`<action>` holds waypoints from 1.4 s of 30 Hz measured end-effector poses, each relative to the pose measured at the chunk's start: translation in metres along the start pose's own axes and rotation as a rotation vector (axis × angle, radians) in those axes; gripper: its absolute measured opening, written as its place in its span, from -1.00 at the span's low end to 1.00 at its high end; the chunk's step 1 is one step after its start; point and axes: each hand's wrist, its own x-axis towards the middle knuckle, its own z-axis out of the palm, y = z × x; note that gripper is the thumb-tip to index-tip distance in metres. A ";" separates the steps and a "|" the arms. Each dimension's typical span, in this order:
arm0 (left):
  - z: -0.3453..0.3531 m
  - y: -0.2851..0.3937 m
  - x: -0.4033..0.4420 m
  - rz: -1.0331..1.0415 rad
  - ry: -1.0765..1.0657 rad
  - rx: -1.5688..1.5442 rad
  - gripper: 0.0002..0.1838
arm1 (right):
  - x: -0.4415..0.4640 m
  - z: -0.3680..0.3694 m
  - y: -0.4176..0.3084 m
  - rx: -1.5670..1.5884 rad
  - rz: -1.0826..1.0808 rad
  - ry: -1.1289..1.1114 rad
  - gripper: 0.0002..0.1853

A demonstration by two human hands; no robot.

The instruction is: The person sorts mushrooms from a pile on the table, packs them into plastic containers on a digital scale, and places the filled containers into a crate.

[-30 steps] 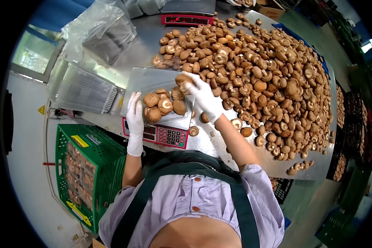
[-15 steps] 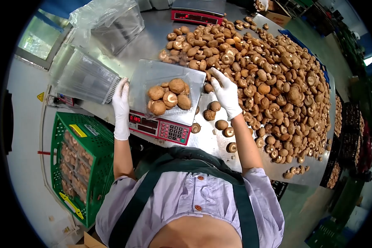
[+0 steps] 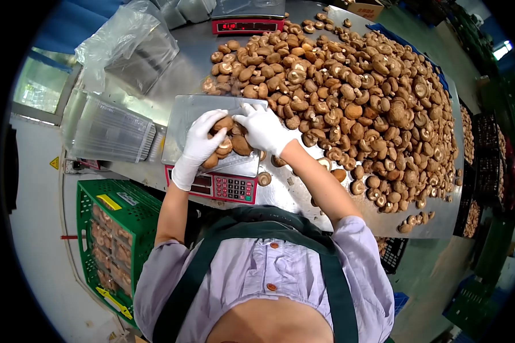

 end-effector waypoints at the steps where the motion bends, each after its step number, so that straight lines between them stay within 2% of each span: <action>1: 0.000 -0.002 -0.004 -0.002 -0.007 0.000 -0.62 | 0.007 0.001 -0.001 0.005 0.005 -0.001 -0.64; 3: -0.001 -0.007 -0.013 0.019 0.068 -0.074 -0.58 | 0.023 0.007 -0.002 -0.133 0.054 -0.277 -0.68; 4: 0.000 -0.008 -0.015 0.016 0.085 -0.080 -0.55 | 0.029 0.013 -0.001 -0.169 0.022 -0.291 -0.73; 5: -0.001 -0.008 -0.016 0.012 0.089 -0.078 -0.55 | 0.035 0.022 -0.001 -0.168 0.017 -0.293 -0.73; 7: -0.003 -0.009 -0.016 -0.004 0.099 -0.112 -0.54 | 0.043 0.033 -0.005 -0.219 0.160 -0.231 -0.73; 8: -0.004 -0.010 -0.016 -0.007 0.108 -0.112 -0.54 | 0.041 0.031 -0.005 -0.240 0.112 -0.122 -0.76; 13: -0.004 -0.015 -0.017 -0.020 0.069 -0.056 -0.52 | 0.032 0.020 0.007 -0.251 -0.070 -0.107 -0.68; 15: -0.004 -0.016 -0.017 -0.015 0.076 -0.059 -0.52 | 0.029 0.014 0.018 -0.095 -0.176 -0.081 -0.62; 16: -0.004 -0.016 -0.017 -0.014 0.080 -0.063 -0.52 | 0.026 0.012 0.024 -0.050 -0.157 -0.092 -0.53; 17: -0.003 -0.017 -0.017 -0.009 0.078 -0.064 -0.52 | 0.023 0.012 0.027 -0.052 -0.154 -0.089 -0.53; 19: -0.002 -0.017 -0.016 -0.036 0.108 -0.124 -0.56 | 0.019 0.009 0.032 0.242 -0.014 -0.081 -0.52; 20: -0.002 -0.016 -0.015 -0.031 0.107 -0.125 -0.56 | 0.018 0.006 0.033 0.288 0.005 -0.098 -0.50; 21: -0.002 -0.015 -0.015 -0.056 0.125 -0.163 -0.58 | 0.014 0.004 0.033 0.286 0.007 -0.094 -0.50; 23: -0.002 -0.014 -0.014 -0.080 0.141 -0.201 -0.60 | 0.008 -0.010 0.023 0.430 0.174 -0.086 -0.50; 25: -0.001 -0.013 -0.012 -0.076 0.160 -0.172 -0.63 | 0.002 -0.009 0.026 0.420 0.171 -0.043 -0.53; 27: -0.001 -0.012 -0.011 -0.079 0.161 -0.180 -0.63 | -0.003 -0.016 0.022 0.611 0.220 0.029 -0.63; 32: -0.004 -0.009 -0.009 -0.072 0.173 -0.158 -0.65 | -0.008 -0.018 0.010 0.697 0.215 0.067 -0.64; 36: -0.006 -0.006 -0.005 -0.129 0.204 -0.244 -0.67 | -0.006 -0.003 0.015 0.570 0.073 0.120 -0.61; 37: -0.006 -0.004 -0.004 -0.140 0.219 -0.262 -0.67 | -0.003 -0.002 0.015 0.571 0.072 0.121 -0.61; 39: -0.005 -0.001 -0.002 -0.137 0.218 -0.265 -0.67 | 0.002 0.001 0.011 0.214 0.049 0.124 -0.63; 40: -0.005 0.000 0.000 -0.134 0.218 -0.268 -0.68 | 0.004 0.006 0.009 0.118 0.102 0.171 -0.63; 42: -0.002 0.000 0.001 -0.121 0.215 -0.248 -0.68 | 0.002 0.007 0.012 0.173 0.133 0.186 -0.64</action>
